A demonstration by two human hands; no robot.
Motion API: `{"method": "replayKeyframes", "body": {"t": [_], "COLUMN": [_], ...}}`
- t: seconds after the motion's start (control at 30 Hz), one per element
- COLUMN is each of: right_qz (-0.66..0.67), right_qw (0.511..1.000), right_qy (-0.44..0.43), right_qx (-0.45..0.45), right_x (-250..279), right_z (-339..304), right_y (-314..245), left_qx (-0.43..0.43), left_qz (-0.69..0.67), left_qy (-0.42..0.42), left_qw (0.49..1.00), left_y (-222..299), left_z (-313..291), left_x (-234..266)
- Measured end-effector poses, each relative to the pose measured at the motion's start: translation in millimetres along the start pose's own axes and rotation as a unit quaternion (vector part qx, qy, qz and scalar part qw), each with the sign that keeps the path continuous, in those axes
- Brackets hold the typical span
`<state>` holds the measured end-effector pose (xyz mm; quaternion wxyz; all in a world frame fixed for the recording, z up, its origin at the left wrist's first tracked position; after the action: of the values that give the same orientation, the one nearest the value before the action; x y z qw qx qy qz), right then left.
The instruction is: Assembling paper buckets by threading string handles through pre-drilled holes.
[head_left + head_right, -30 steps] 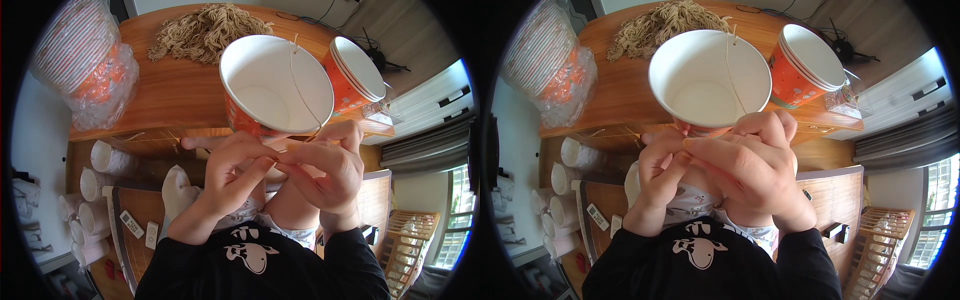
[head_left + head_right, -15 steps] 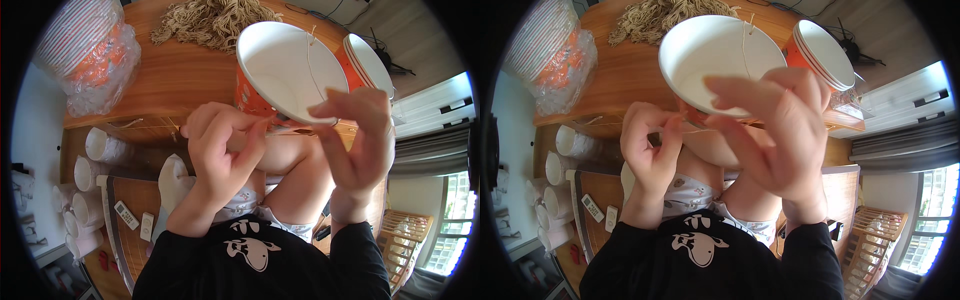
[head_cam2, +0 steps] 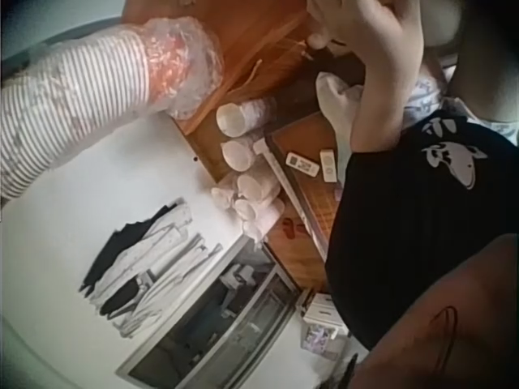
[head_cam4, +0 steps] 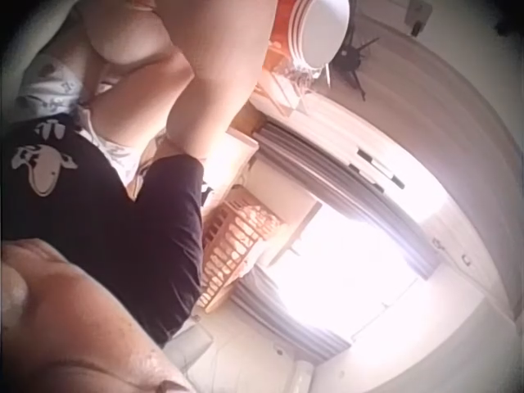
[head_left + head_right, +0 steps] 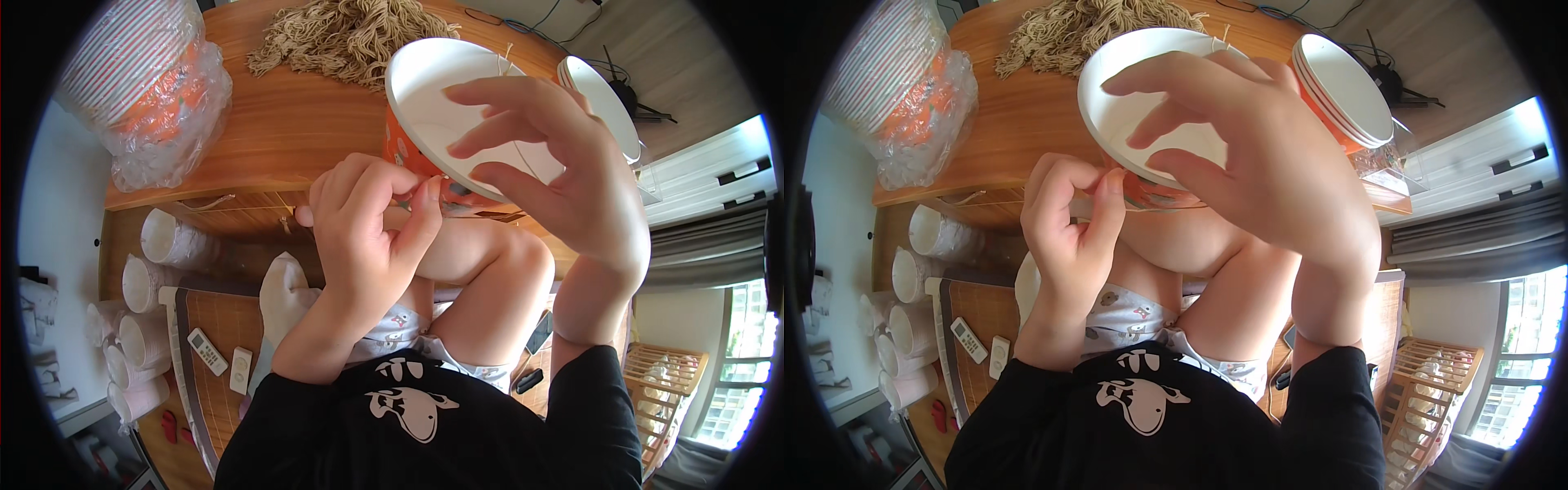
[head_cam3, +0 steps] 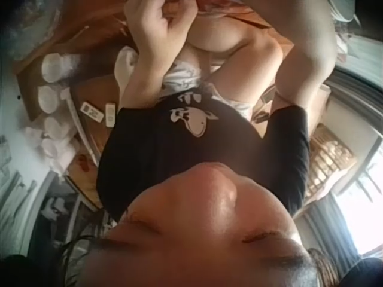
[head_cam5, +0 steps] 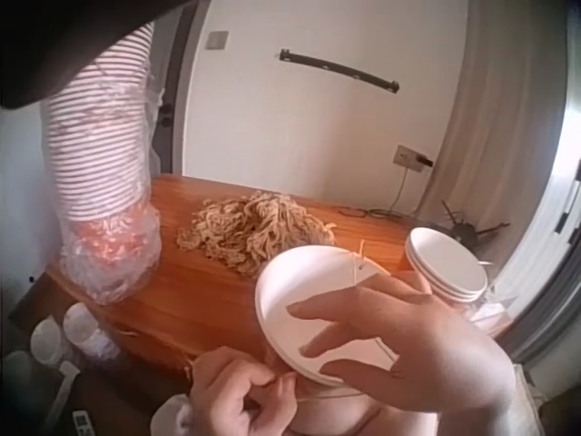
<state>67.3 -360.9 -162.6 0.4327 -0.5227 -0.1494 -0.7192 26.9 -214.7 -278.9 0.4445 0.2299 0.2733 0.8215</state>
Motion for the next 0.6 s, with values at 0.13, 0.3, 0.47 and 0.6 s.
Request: {"method": "replayKeyframes", "body": {"t": [0.13,0.3,0.47,0.6], "right_qz": [0.054,0.034,0.124,0.139], "right_qw": [0.996,0.994,0.987,0.987], "right_qy": [-0.070,-0.103,-0.099,-0.065], "right_qx": [0.022,0.029,0.022,0.038], "right_x": [-12,-14,-20,-15], "right_z": [13,19,15,14], "right_y": [6,4,13,8], "left_qx": [-0.001,0.007,0.013,0.157], "left_qz": [0.006,-0.001,-0.003,-0.172], "left_qy": [-0.011,-0.014,-0.021,-0.087], "left_qw": [1.000,1.000,1.000,0.969], "left_y": [6,9,11,2], "left_z": [2,3,3,-3], "left_x": [-2,-2,-2,-8]}}
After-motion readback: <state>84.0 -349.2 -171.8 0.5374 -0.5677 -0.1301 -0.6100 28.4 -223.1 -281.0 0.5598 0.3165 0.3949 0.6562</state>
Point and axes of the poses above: each hand's wrist, its own z-axis towards the middle knuckle, its own x-axis out of the back of the hand, y = z × x, the point moved 5 cm from there along z, towards the middle knuckle, and after that the axes turned 2 degrees about -x, right-handed, at the moved point
